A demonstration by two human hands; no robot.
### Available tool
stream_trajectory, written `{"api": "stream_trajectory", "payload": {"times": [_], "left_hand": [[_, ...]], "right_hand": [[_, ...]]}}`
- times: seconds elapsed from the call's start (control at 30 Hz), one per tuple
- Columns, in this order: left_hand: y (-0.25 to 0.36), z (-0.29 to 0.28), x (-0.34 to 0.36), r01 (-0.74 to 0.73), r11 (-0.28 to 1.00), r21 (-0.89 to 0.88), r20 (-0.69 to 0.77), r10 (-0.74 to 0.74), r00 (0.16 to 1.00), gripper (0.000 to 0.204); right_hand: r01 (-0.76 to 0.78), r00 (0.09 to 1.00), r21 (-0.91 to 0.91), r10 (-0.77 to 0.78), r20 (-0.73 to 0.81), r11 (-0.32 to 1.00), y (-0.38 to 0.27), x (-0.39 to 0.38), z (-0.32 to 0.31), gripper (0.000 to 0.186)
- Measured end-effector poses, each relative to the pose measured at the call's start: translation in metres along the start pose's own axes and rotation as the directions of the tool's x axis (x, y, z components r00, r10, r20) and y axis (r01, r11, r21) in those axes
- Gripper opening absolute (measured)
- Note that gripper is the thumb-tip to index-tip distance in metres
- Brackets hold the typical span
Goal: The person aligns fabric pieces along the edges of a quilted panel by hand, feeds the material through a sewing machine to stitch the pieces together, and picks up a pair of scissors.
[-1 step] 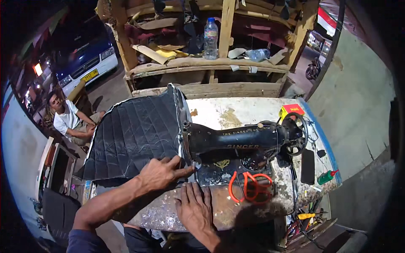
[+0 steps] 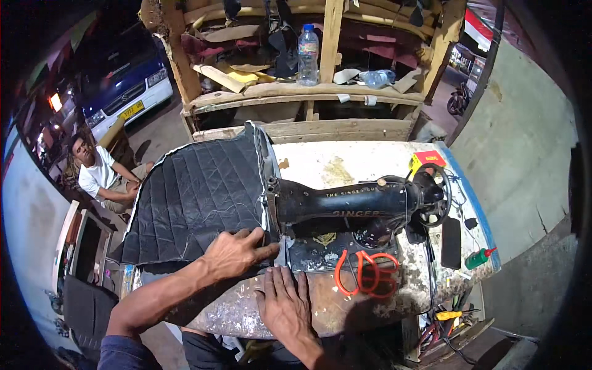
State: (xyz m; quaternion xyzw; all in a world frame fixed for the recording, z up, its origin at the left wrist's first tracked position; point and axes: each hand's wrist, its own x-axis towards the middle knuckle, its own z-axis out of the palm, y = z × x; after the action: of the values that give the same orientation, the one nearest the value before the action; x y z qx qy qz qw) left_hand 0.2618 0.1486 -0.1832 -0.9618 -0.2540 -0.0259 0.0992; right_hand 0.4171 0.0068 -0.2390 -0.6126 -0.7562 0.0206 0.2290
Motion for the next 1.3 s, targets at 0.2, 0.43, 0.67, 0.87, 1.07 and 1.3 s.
{"api": "stream_trajectory", "payload": {"times": [0.2, 0.43, 0.67, 0.87, 1.07, 1.3], "left_hand": [[0.012, 0.007, 0.005, 0.013, 0.995, -0.104, -0.128, -0.027, 0.991, 0.033], [0.019, 0.022, -0.003, 0.055, 0.971, -0.232, -0.113, -0.083, 0.99, 0.036], [0.016, 0.028, -0.007, 0.03, 0.959, -0.28, -0.178, -0.083, 0.981, 0.05], [0.003, 0.036, -0.007, 0.028, 0.937, -0.348, -0.105, -0.068, 0.992, 0.066], [-0.01, 0.045, -0.001, -0.043, 0.95, -0.309, -0.137, 0.0, 0.991, 0.062], [-0.023, 0.05, 0.003, -0.09, 0.934, -0.347, -0.16, 0.036, 0.987, 0.063]], "right_hand": [[-0.013, 0.998, -0.004, 0.013, 0.069, 1.0, -0.004, 0.0, 0.003, 0.065], [-0.025, 0.998, 0.055, 0.022, 0.053, 0.998, -0.006, 0.001, 0.002, 0.065], [-0.053, 0.998, 0.032, 0.052, 0.04, 0.998, -0.009, 0.003, 0.005, 0.064], [-0.056, 0.998, 0.023, 0.056, 0.024, 0.998, -0.008, 0.008, 0.005, 0.061], [-0.06, 0.997, 0.034, 0.059, 0.049, 0.998, -0.011, 0.015, 0.006, 0.063], [-0.073, 0.997, 0.024, 0.074, -0.027, 0.997, -0.014, 0.023, 0.015, 0.065]]}}
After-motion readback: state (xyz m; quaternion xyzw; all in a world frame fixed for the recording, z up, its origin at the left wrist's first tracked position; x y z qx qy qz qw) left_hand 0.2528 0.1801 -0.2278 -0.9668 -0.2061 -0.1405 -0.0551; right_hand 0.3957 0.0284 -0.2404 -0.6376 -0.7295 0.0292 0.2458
